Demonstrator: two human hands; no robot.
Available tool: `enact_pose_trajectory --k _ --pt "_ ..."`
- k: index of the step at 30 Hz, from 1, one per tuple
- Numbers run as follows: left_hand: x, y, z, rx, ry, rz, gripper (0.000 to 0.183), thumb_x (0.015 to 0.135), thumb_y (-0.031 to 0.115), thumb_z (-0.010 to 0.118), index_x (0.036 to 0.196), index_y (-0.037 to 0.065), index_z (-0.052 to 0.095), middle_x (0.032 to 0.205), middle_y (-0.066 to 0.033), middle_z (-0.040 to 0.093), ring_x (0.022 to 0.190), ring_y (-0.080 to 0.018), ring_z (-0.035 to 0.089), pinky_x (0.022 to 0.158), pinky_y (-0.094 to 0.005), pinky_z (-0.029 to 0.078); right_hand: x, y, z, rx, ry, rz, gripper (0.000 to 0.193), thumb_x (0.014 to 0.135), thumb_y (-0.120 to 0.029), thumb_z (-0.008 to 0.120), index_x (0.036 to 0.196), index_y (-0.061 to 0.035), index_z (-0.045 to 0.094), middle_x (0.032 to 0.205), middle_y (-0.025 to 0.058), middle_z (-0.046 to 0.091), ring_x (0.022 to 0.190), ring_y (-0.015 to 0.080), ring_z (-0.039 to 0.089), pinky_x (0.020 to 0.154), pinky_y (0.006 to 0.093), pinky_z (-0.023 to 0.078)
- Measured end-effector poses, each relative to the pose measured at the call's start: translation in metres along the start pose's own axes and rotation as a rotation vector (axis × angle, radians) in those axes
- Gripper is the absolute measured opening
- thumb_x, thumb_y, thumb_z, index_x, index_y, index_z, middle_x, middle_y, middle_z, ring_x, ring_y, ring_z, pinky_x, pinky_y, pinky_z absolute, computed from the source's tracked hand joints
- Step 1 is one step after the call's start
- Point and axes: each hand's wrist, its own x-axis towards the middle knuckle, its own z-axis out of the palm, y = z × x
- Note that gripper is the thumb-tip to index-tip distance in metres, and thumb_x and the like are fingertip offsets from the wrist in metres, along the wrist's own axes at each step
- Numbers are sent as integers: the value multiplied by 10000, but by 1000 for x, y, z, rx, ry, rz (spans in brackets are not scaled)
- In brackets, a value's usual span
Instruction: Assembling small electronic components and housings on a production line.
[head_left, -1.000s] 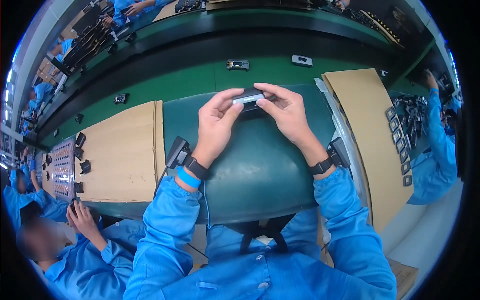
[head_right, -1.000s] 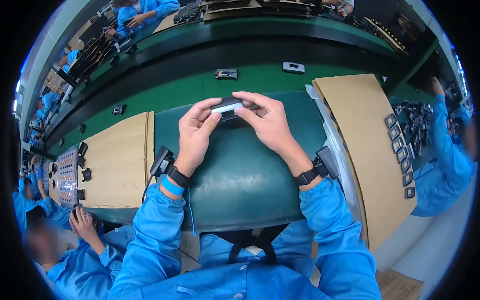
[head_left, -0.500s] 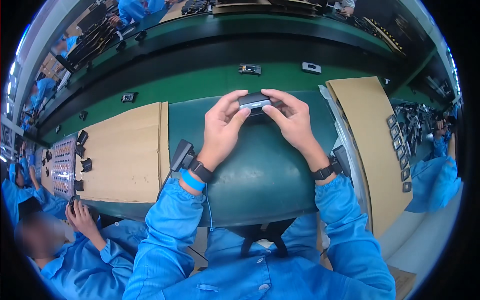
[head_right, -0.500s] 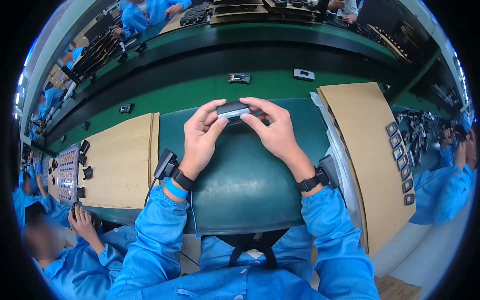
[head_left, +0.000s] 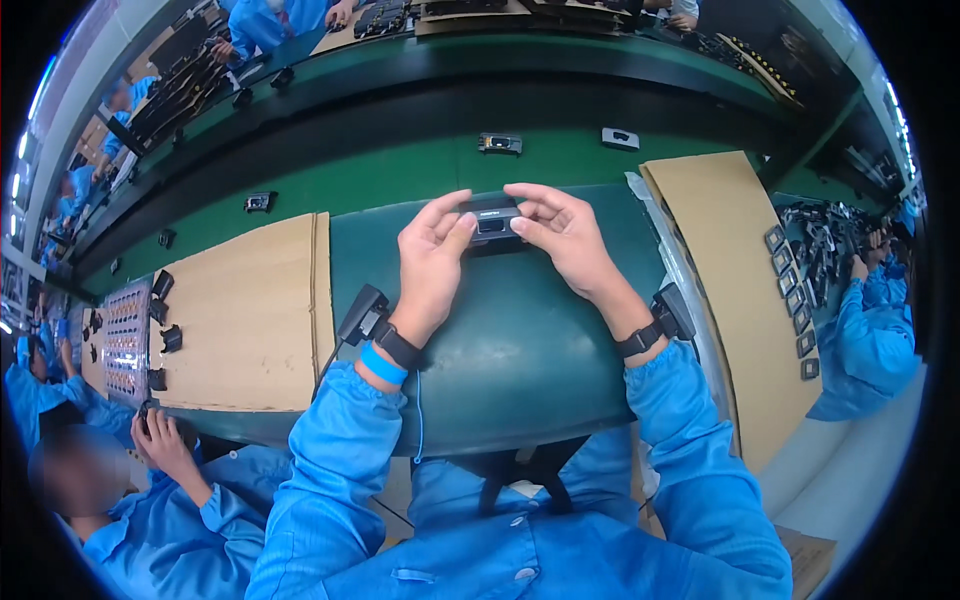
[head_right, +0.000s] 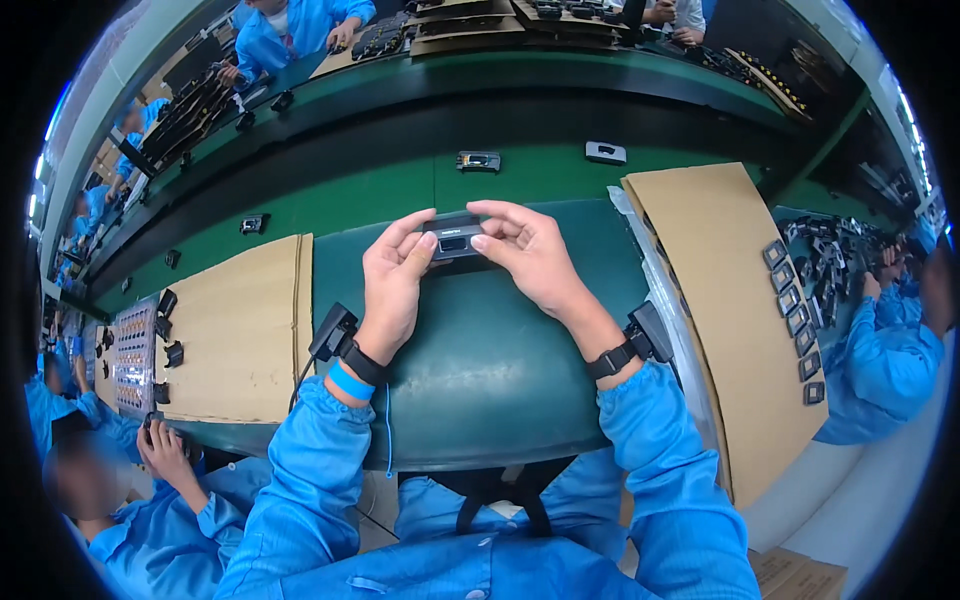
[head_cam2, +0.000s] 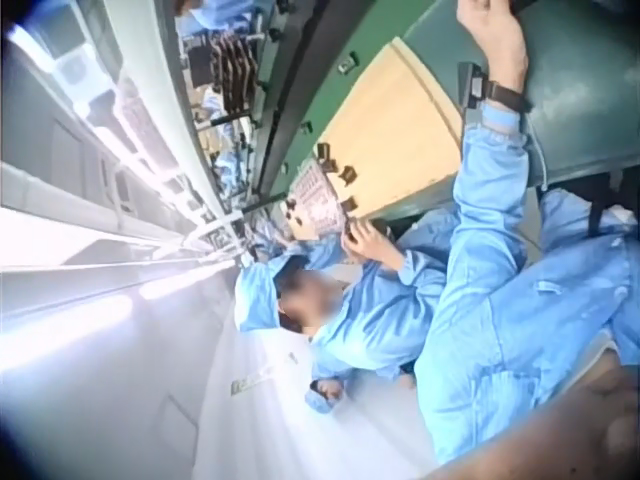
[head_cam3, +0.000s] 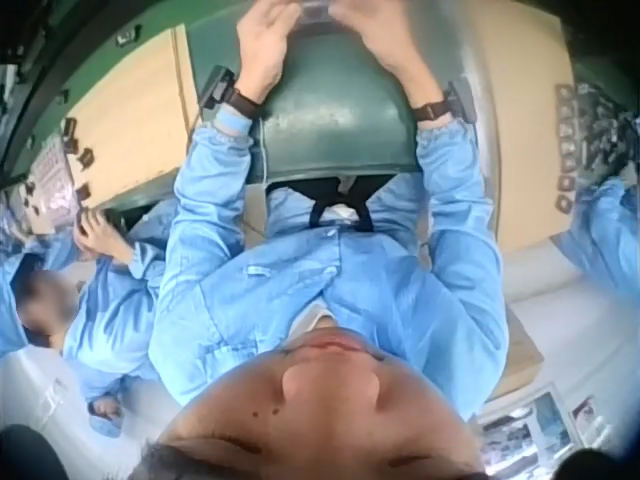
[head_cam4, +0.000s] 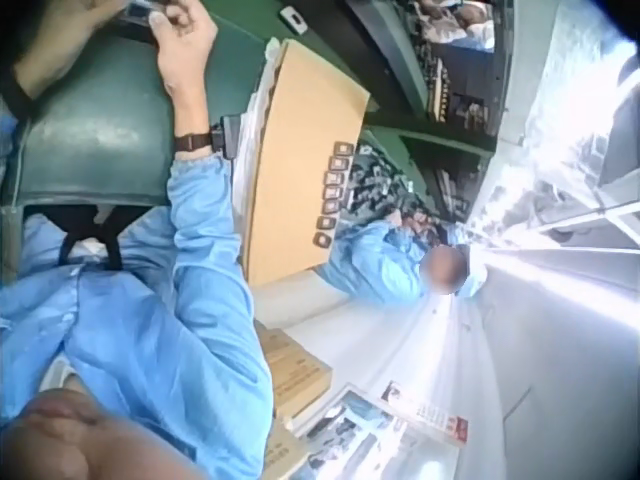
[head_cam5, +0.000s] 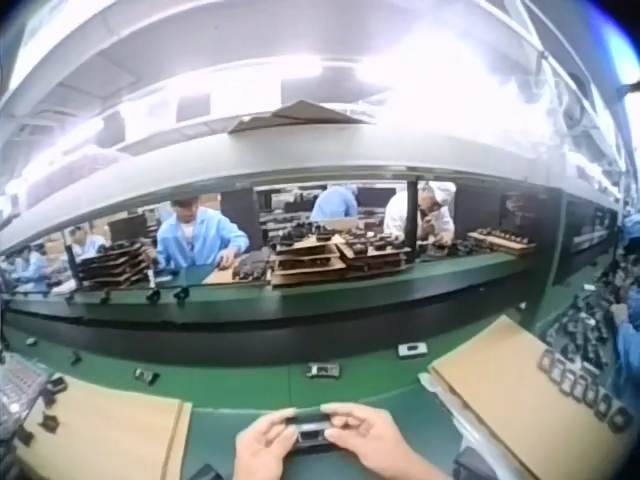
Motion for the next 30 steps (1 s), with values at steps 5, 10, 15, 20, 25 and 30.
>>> enact_pose_trajectory --k 5,10,15,20,25,30 --pt "2 3 1 -40 53 -29 325 1050 52 635 1361 -30 594 1065 -130 776 951 -145 732 843 -304 613 0 7 -1 -13 -18 54 407 981 17 702 1381 18 628 982 19 702 902 51 642 772 201 506" --pt "3 2 3 9 69 -8 331 1043 72 658 1349 -28 578 1015 -145 779 925 -165 746 789 -315 636 -3 9 2 -69 25 40 381 987 4 698 1362 18 634 970 16 700 876 50 634 763 202 505" --pt "2 6 3 26 75 -9 325 1039 76 663 1334 -35 582 999 -151 779 908 -169 748 768 -323 646 -2 9 3 -59 25 62 374 991 -7 696 1360 16 637 958 12 700 851 50 629 756 212 507" --pt "3 7 4 39 73 -3 314 1038 81 666 1318 -38 589 994 -159 779 909 -173 750 761 -325 651 -1 6 4 -76 36 92 363 992 -13 698 1350 16 646 951 9 703 838 54 624 748 213 505" --pt "4 -1 2 91 53 -35 402 1057 111 647 1405 -52 527 1079 -190 767 937 -205 760 799 -322 643 7 7 1 8 98 85 363 976 5 709 1334 30 655 927 -4 695 835 52 618 750 208 497" --pt "1 7 -1 91 81 -62 408 1096 221 598 1416 -23 530 1165 -206 753 987 -256 771 808 -330 617 69 4 -41 -197 311 -46 345 956 -9 714 1299 22 691 1000 33 733 894 80 646 813 244 506"
